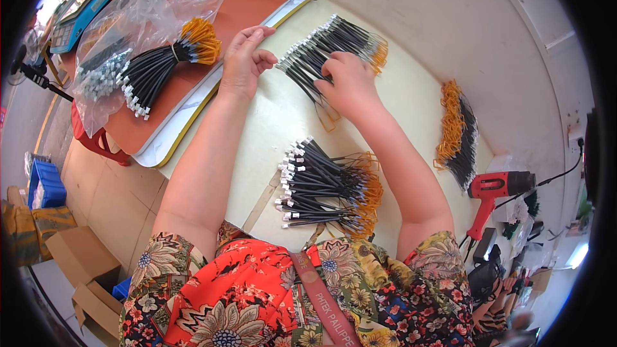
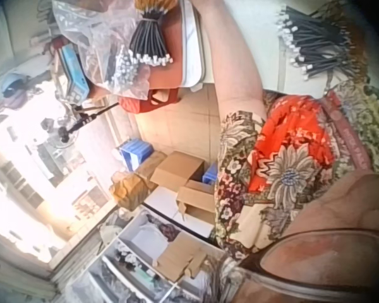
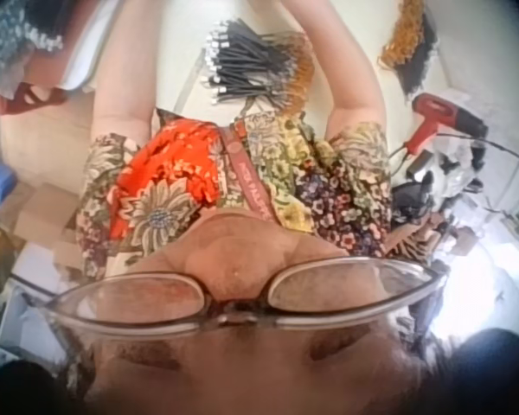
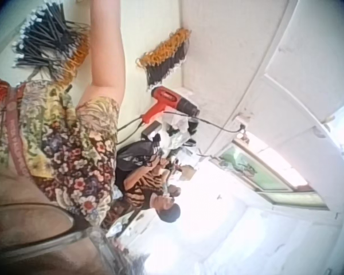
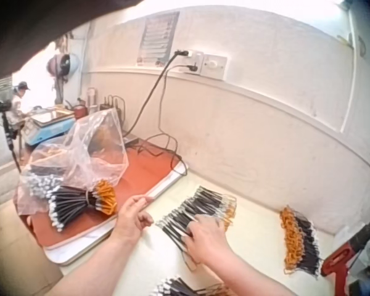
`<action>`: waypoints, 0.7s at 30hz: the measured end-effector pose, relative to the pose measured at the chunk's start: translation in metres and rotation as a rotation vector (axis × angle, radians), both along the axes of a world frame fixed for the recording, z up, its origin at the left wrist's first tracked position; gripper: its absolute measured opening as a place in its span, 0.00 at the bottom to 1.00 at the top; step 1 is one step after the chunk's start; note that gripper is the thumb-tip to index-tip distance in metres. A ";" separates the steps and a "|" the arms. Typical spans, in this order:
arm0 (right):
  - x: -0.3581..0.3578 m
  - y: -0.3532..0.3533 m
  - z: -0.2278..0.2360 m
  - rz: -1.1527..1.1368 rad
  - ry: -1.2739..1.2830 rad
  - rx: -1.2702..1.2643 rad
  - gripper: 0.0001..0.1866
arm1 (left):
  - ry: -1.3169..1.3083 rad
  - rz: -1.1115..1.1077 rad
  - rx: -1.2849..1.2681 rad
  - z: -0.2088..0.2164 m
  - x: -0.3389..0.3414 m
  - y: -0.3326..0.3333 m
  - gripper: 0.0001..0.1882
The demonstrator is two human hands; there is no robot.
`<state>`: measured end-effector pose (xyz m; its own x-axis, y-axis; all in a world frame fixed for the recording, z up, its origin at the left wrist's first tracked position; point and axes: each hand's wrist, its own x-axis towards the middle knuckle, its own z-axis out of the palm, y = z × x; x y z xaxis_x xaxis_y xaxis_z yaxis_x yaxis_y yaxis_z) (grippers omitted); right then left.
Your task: The person organizes and bundles small wires with white connectors by hand on a workbench.
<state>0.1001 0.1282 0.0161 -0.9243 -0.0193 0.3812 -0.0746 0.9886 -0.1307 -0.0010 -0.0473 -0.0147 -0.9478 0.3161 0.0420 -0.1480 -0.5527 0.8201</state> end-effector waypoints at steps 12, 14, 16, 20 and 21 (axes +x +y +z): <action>0.089 -0.017 0.022 0.249 -0.680 -0.138 0.08 | 0.041 -0.038 0.047 -0.007 -0.005 0.000 0.10; 0.092 -0.016 0.024 0.230 -0.640 -0.141 0.08 | 0.031 -0.055 0.037 -0.004 -0.003 0.001 0.10; 0.097 -0.018 0.030 0.212 -0.602 -0.144 0.08 | 0.038 -0.061 0.038 -0.003 -0.002 0.002 0.10; 0.109 -0.015 0.039 0.032 -0.453 -0.345 0.07 | 0.101 -0.179 0.036 0.001 0.004 0.002 0.11; 0.110 -0.014 0.043 0.030 -0.392 -0.398 0.07 | 0.100 -0.181 0.035 0.002 0.006 0.003 0.11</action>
<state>0.2103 0.1141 0.0590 -0.9996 0.0270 -0.0074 0.0269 0.8556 -0.5169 0.0048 -0.0445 -0.0126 -0.8661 0.4778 0.1470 -0.1665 -0.5530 0.8164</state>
